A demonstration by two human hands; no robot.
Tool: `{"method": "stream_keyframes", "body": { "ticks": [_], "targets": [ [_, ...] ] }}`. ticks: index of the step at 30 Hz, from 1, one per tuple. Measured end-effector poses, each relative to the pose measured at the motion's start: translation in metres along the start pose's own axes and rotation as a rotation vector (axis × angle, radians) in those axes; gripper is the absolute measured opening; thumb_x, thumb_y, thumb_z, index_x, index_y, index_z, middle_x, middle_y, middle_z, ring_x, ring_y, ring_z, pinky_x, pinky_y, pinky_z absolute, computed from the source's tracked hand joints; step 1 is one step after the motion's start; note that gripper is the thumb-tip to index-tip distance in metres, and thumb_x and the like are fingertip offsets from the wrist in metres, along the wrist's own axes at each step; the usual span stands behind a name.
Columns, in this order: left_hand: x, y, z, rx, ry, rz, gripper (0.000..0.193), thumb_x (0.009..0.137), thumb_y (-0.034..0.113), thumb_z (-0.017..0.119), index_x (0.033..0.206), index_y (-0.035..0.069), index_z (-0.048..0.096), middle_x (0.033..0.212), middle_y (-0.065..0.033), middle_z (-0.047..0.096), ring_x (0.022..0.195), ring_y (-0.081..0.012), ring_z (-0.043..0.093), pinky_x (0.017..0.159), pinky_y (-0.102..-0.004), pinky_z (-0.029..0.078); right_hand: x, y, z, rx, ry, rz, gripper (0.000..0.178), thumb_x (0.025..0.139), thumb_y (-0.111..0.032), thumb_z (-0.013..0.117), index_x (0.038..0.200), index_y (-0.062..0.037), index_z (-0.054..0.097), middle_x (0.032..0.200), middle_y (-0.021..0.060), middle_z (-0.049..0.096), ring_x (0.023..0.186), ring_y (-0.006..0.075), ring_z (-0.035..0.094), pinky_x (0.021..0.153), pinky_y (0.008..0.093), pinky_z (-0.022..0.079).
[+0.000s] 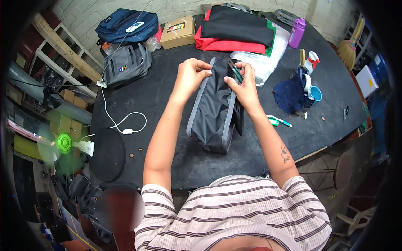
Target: Inspect manufactured bags and pouches for quality control, using snips to trim loose threads and tweezers to remove debris.
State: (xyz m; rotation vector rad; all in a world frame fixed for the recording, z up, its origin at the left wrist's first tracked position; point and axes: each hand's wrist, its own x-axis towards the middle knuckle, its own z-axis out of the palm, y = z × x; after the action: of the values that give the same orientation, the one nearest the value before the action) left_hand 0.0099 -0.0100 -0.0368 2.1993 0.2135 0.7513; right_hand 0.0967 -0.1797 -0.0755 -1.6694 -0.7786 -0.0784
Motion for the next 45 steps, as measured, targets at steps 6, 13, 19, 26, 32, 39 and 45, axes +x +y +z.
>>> {"method": "stream_keyframes", "body": {
  "ticks": [6, 13, 19, 26, 32, 39, 45],
  "targets": [
    [-0.008, -0.006, 0.022, 0.562, 0.138, 0.286, 0.007, 0.087, 0.004, 0.055, 0.087, -0.003, 0.054, 0.088, -0.0144, 0.060, 0.070, -0.0271, 0.063, 0.064, -0.0359, 0.049, 0.002, -0.009, -0.004, -0.108, 0.022, -0.072, 0.054, 0.073, -0.015, 0.076, 0.117, -0.0056, 0.047, 0.110, 0.0153, 0.044, 0.099, 0.0292, 0.053, 0.079, 0.0381, 0.048],
    [-0.014, -0.009, 0.010, -0.882, 0.022, -0.475, 0.028, 0.082, 0.003, 0.061, 0.105, 0.008, 0.046, 0.086, -0.0097, 0.063, 0.065, -0.0129, 0.059, 0.059, -0.0250, 0.048, 0.016, -0.017, -0.013, -0.267, -0.080, -0.205, 0.032, 0.070, -0.014, 0.077, 0.098, -0.0060, 0.062, 0.097, 0.0119, 0.054, 0.089, 0.0318, 0.058, 0.079, 0.0414, 0.047],
    [-0.021, -0.024, 0.007, -1.045, -0.003, -0.583, 0.043, 0.076, -0.003, 0.068, 0.110, 0.007, 0.045, 0.088, -0.0102, 0.064, 0.069, -0.0139, 0.060, 0.062, -0.0278, 0.049, 0.023, -0.026, -0.004, -0.329, -0.125, -0.136, 0.027, 0.067, -0.006, 0.076, 0.091, -0.0029, 0.065, 0.090, 0.0092, 0.057, 0.085, 0.0266, 0.060, 0.075, 0.0356, 0.048],
    [-0.020, -0.027, 0.010, -1.109, -0.033, -0.624, 0.041, 0.077, -0.003, 0.068, 0.110, 0.007, 0.047, 0.086, -0.0090, 0.064, 0.072, -0.0146, 0.060, 0.066, -0.0292, 0.050, 0.024, -0.024, -0.004, -0.395, -0.087, -0.202, 0.023, 0.066, -0.005, 0.076, 0.086, -0.0029, 0.065, 0.088, 0.0083, 0.058, 0.084, 0.0274, 0.060, 0.073, 0.0368, 0.047],
    [-0.005, -0.020, 0.003, -0.882, -0.032, -0.504, 0.031, 0.081, 0.004, 0.065, 0.110, 0.005, 0.057, 0.086, -0.0048, 0.065, 0.069, -0.0105, 0.060, 0.066, -0.0267, 0.050, 0.016, -0.010, 0.005, -0.232, 0.137, -0.188, 0.026, 0.079, -0.014, 0.068, 0.099, -0.0053, 0.055, 0.098, 0.0149, 0.053, 0.086, 0.0381, 0.058, 0.073, 0.0466, 0.046],
    [0.022, 0.004, 0.036, 0.507, 0.141, 0.236, 0.016, 0.073, 0.012, 0.069, 0.085, 0.002, 0.071, 0.087, -0.0152, 0.062, 0.072, -0.0322, 0.063, 0.070, -0.0408, 0.052, 0.007, 0.001, 0.003, -0.197, 0.110, -0.049, 0.038, 0.086, -0.019, 0.064, 0.114, -0.0034, 0.044, 0.108, 0.0205, 0.045, 0.095, 0.0432, 0.054, 0.081, 0.0479, 0.045],
    [0.018, -0.011, 0.048, 0.229, 0.274, 0.061, 0.003, 0.083, 0.001, 0.052, 0.082, -0.001, 0.054, 0.079, -0.0194, 0.064, 0.072, -0.0368, 0.063, 0.065, -0.0425, 0.050, 0.023, -0.010, -0.009, -0.327, 0.018, -0.107, 0.035, 0.078, -0.014, 0.071, 0.106, -0.0031, 0.054, 0.100, 0.0162, 0.049, 0.088, 0.0343, 0.056, 0.078, 0.0419, 0.046]
  ]
}}
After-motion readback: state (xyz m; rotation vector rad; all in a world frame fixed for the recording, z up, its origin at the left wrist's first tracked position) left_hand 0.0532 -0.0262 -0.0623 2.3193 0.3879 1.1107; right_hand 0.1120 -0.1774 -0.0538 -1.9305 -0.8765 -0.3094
